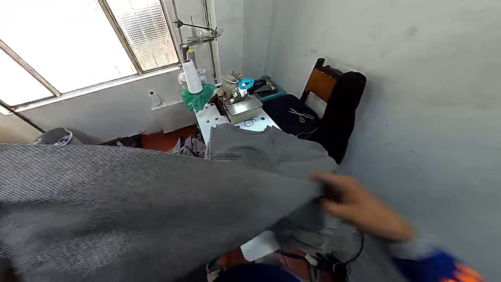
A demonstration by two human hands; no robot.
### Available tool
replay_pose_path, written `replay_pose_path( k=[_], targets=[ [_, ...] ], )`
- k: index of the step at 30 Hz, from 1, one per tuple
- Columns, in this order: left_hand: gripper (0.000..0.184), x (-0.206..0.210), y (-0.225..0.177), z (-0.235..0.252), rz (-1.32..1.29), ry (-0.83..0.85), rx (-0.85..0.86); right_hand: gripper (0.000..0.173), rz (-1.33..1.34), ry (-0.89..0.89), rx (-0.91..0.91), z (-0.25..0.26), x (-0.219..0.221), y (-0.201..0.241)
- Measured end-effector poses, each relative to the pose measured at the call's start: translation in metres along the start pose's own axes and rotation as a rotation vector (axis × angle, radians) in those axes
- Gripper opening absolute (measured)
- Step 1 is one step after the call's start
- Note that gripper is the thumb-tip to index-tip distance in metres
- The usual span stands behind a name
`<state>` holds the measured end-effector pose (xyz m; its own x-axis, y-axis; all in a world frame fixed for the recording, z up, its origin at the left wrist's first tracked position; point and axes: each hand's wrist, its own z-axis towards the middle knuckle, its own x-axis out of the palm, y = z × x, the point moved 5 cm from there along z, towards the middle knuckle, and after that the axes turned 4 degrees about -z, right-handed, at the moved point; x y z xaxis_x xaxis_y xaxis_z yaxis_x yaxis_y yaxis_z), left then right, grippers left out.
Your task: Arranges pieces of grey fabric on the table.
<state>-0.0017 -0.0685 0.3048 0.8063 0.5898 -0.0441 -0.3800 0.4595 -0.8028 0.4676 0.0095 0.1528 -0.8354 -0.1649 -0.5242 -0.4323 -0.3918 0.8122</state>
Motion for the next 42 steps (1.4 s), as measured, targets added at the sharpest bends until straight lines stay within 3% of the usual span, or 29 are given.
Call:
replay_pose_path(
  k=[2,4,6,8,9,11,13,16,18,20,22,23,26,28,32,34,36,39,42],
  targets=[
    [0.023,0.036,0.058,0.009,-0.141,0.141,-0.035,0.027,-0.139,-0.109,0.057,0.001,-0.085,0.013],
    [0.017,0.111,0.109,0.009,-0.091,0.241,-0.163,0.019,-0.358,-0.102,0.215,0.02,-0.146,-0.006],
    [0.016,0.195,0.171,0.002,0.037,0.41,-0.273,0.016,-0.568,-0.117,0.336,0.05,-0.181,-0.073],
    [0.027,0.262,0.244,-0.011,0.239,0.533,-0.403,0.02,-0.736,-0.141,0.519,0.076,-0.181,-0.156],
    [0.033,0.283,0.273,-0.02,0.353,0.566,-0.47,0.031,-0.812,-0.135,0.57,0.08,-0.17,-0.192],
    [0.04,0.306,0.308,-0.026,0.471,0.564,-0.584,0.059,-0.835,-0.115,0.549,0.093,-0.13,-0.223],
    [0.036,0.304,0.321,-0.025,0.364,0.491,-0.64,0.068,-0.692,-0.046,0.464,0.106,-0.064,-0.21],
    [0.031,0.267,0.362,-0.036,0.09,0.411,-0.74,0.073,-0.571,0.167,0.438,0.112,0.051,-0.204],
    [0.033,0.222,0.405,-0.077,0.159,0.556,-0.874,0.086,-0.637,0.296,0.527,0.113,0.101,-0.248],
    [0.053,0.191,0.434,-0.145,0.336,0.938,-0.989,0.098,-0.669,0.315,0.586,0.118,0.118,-0.282],
    [0.091,0.185,0.436,-0.204,0.462,1.243,-1.033,0.09,-0.648,0.335,0.611,0.124,0.11,-0.284],
    [0.099,0.184,0.442,-0.223,0.521,1.233,-1.022,0.076,-0.627,0.359,0.618,0.124,0.1,-0.279],
    [0.075,0.173,0.459,-0.22,0.754,1.061,-0.917,0.034,-0.586,0.408,0.471,0.136,0.067,-0.227],
    [0.062,0.154,0.456,-0.204,0.827,1.09,-0.877,0.025,-0.549,0.452,0.316,0.146,0.073,-0.16],
    [0.056,0.111,0.412,-0.174,0.751,1.117,-0.88,0.026,-0.576,0.706,0.145,0.149,0.179,-0.042],
    [0.05,0.095,0.377,-0.163,0.705,1.079,-0.866,0.035,-0.65,0.86,0.196,0.145,0.242,-0.026],
    [0.048,0.087,0.341,-0.155,0.686,1.056,-0.852,0.042,-0.694,0.878,0.283,0.143,0.289,-0.026],
    [0.05,0.091,0.301,-0.143,0.707,1.019,-0.812,0.036,-0.727,0.812,0.32,0.145,0.319,-0.033],
    [0.047,0.089,0.271,-0.131,0.684,1.028,-0.759,0.033,-0.579,0.713,0.235,0.151,0.305,-0.033]
  ],
)
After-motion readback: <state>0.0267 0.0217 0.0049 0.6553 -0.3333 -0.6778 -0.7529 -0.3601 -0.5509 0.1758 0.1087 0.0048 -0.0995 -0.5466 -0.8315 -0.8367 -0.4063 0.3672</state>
